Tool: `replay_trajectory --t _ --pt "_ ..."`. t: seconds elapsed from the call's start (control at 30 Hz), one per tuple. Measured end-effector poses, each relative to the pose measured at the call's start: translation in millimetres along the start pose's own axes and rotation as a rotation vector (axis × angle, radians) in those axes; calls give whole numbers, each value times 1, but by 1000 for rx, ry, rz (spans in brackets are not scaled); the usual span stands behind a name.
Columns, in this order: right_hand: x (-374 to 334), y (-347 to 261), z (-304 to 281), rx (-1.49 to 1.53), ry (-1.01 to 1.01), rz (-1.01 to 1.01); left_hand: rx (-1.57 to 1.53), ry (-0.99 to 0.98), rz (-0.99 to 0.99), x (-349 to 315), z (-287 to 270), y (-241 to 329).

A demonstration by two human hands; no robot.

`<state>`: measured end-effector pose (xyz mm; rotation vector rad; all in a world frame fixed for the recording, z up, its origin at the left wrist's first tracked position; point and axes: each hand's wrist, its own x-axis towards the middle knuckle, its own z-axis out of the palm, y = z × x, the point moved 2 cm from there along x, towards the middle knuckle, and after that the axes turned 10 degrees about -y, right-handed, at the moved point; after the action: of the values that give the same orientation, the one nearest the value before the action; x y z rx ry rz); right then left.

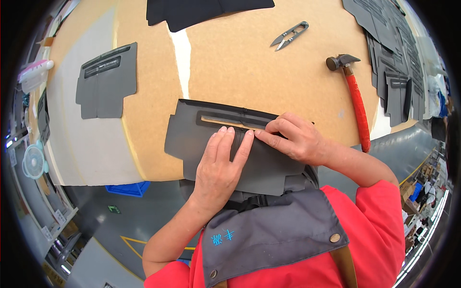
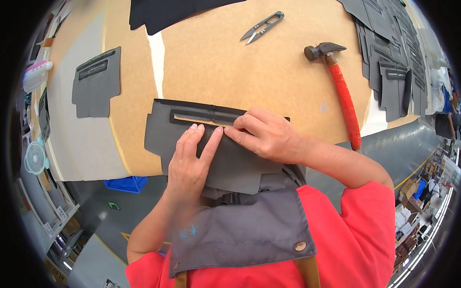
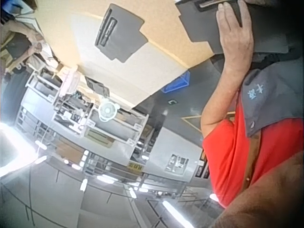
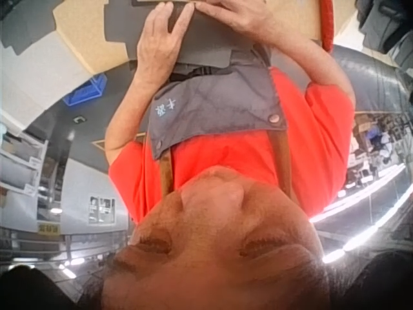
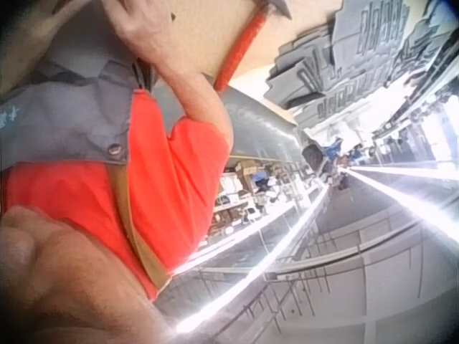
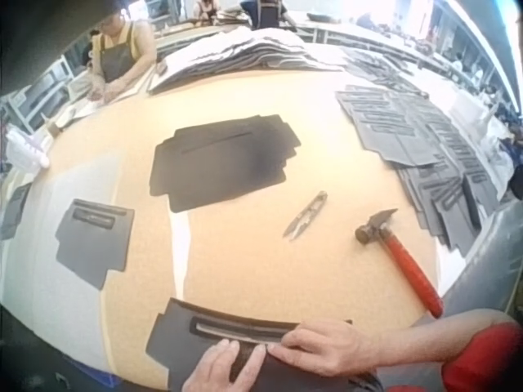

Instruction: The recorder is seen assembling a leather bag component by fitting a piece of leather into a slot and then using a hammer to secure it.

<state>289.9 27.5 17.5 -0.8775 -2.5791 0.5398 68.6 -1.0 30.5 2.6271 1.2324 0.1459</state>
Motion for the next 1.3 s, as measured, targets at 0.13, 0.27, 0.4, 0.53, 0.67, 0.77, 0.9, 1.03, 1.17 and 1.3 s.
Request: replay_trajectory --t 0.13,0.27,0.4,0.53,0.67,0.77,0.9,1.03,1.17,1.3 --pt "0 -3 0 64 18 68 11 -27 -18 0 2 3" --pt "-7 -3 3 131 45 161 75 -17 -53 0 1 3" --pt "8 0 4 213 96 142 55 -39 -67 1 -7 1" --pt "4 7 9 114 90 37 12 -59 -82 0 -4 3" --pt "4 5 7 -53 75 -103 31 -49 -91 -1 -2 4" --pt "0 5 8 10 72 -57 72 -25 -99 -2 1 9" --pt "-9 1 6 102 46 37 42 -39 -33 0 3 14" --pt "-15 4 5 102 41 27 65 -36 -58 -1 5 18" --pt "-17 4 4 162 85 100 60 -36 -70 0 5 22" --pt "-21 6 0 151 46 61 -16 -58 -58 0 6 27"
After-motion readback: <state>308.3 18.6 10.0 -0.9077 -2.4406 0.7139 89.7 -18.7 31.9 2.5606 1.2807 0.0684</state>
